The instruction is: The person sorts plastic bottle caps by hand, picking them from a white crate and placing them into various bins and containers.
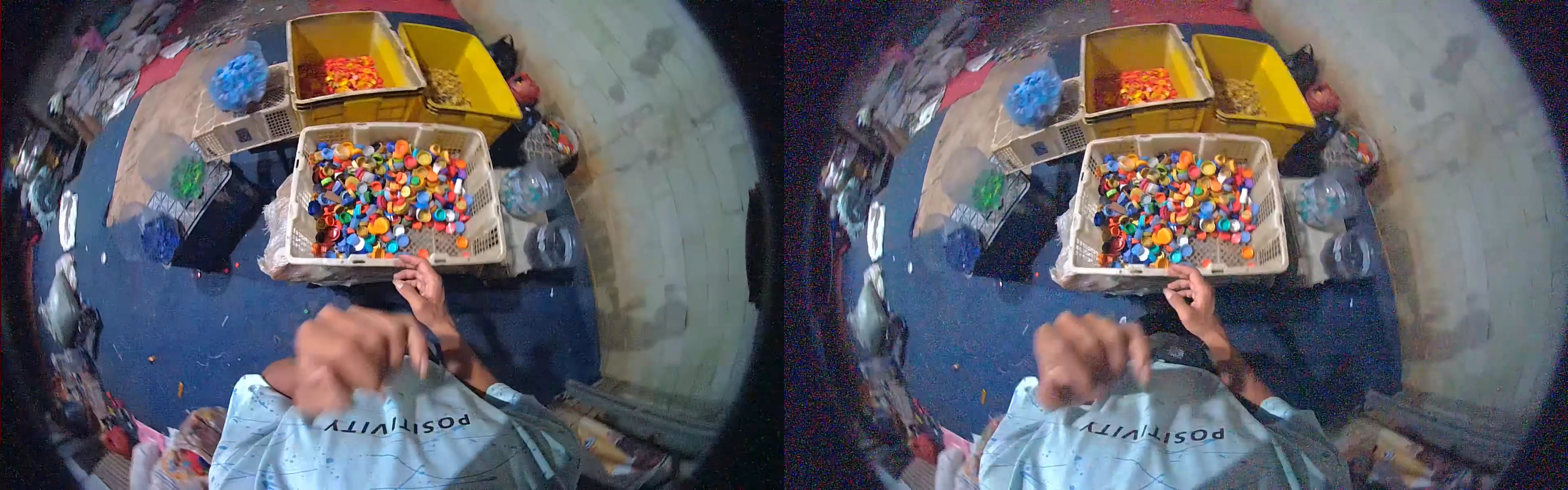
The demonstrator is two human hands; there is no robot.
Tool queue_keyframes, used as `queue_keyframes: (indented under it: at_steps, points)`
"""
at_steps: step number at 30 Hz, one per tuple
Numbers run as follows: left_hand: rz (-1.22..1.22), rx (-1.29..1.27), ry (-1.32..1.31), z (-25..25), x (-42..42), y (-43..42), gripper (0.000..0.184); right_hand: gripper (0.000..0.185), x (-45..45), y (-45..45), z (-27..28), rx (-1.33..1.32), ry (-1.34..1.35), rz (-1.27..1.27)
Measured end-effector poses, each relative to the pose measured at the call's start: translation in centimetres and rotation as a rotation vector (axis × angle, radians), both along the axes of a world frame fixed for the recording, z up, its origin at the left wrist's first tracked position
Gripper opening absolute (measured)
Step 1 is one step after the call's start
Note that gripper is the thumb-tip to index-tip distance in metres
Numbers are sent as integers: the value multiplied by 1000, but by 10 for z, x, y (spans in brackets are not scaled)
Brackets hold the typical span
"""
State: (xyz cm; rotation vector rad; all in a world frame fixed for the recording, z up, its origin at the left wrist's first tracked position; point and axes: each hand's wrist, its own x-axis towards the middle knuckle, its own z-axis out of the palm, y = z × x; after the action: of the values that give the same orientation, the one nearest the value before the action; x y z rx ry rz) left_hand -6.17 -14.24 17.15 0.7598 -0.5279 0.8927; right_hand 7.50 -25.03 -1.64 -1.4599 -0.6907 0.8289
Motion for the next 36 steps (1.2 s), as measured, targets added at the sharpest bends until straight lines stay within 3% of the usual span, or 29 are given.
queue_keyframes:
  at_steps: [2, 4, 6, 10, 12, 14, 17, 21, 25, 33, 36]
  points:
    - [85, 60, 433, -37, 11, 4, 26, 46, 25, 4, 11, -33, 38, 39]
    - [171, -39, 618, -79, 33, -6, 20, 42, 51, 12, 9, -7, -10, 46]
    - [203, -52, 960, -97, 41, -10, 21, 38, 75, 25, 6, -63, -109, 56]
    - [307, -238, 1195, -146, 57, -19, 22, 24, 110, 66, 16, -251, -423, 189]
    - [384, -337, 1272, -152, 64, -18, 22, 20, 126, 92, -18, -168, -549, 271]
    - [522, -348, 1285, -164, 70, -15, 22, 20, 137, 120, -29, -254, -727, 450]
    - [631, -429, 1340, -183, 75, -8, 19, 22, 144, 153, -68, -36, -973, 524]
    - [792, -622, 1321, -179, 84, -8, 15, 31, 131, 186, -82, -33, -1097, 554]
    - [934, -686, 1336, -176, 87, 1, 13, 43, 119, 208, -108, 62, -1196, 577]
    - [1033, -614, 1426, -213, 78, 51, 24, 34, 103, 224, -124, 40, -1307, 532]
    - [1057, -547, 1567, -226, 83, 75, 22, 38, 102, 214, -106, 86, -1145, 424]
